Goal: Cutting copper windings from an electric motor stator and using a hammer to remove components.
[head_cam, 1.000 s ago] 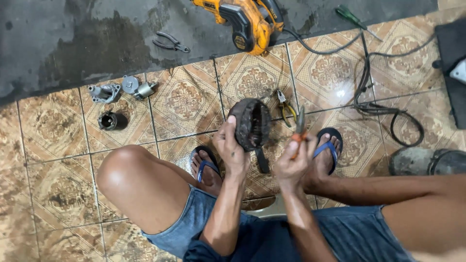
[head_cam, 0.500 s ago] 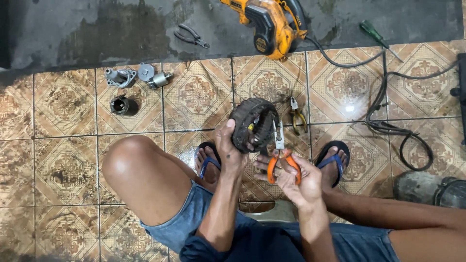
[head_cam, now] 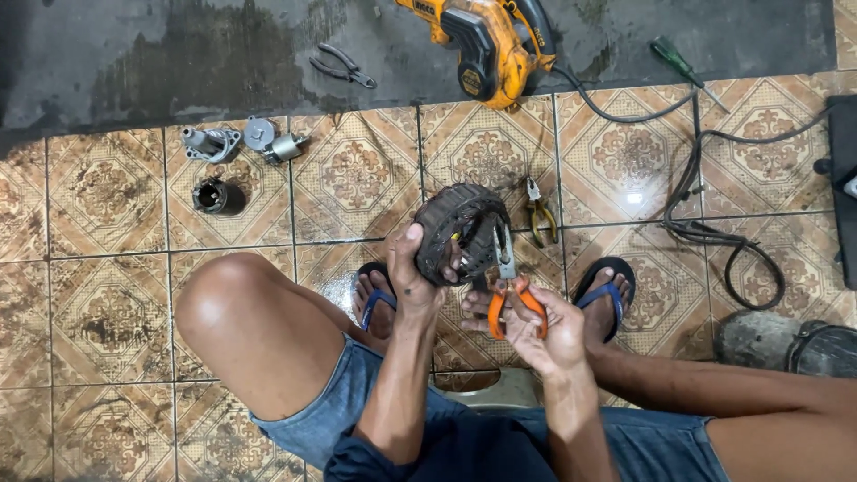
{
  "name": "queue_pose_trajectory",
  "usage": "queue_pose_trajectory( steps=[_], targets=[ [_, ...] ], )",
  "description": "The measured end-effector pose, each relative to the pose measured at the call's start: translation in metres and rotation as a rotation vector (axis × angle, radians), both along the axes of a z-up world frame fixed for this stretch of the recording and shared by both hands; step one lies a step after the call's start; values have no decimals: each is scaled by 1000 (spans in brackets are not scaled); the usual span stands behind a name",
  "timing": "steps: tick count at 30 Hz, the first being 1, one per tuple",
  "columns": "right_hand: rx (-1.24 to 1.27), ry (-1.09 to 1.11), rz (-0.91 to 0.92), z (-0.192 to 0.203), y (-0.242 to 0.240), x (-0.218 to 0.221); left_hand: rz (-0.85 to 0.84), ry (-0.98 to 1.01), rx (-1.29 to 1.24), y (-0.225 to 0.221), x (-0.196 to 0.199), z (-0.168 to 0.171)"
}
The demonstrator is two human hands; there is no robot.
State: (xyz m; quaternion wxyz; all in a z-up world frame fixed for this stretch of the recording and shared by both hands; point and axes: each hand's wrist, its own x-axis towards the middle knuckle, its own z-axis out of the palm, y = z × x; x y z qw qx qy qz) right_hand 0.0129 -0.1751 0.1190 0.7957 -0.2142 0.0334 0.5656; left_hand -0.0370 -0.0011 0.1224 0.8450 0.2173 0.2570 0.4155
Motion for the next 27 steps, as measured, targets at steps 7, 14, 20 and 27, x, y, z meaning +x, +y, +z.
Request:
queue_pose_trajectory(
  steps=[7, 14, 20, 27],
  targets=[
    [-59, 107, -186, -126, -33, 10, -20, 28, -15, 2, -3, 10],
    [81, -54, -46, 20, 6, 1, -39, 30, -14, 3, -2, 0],
    [35, -77, -71, 18, 5, -2, -58, 39, 5, 0, -5, 3],
    [-37, -11, -87, -21, -9, 3, -86, 18, 22, 4, -8, -2]
  ],
)
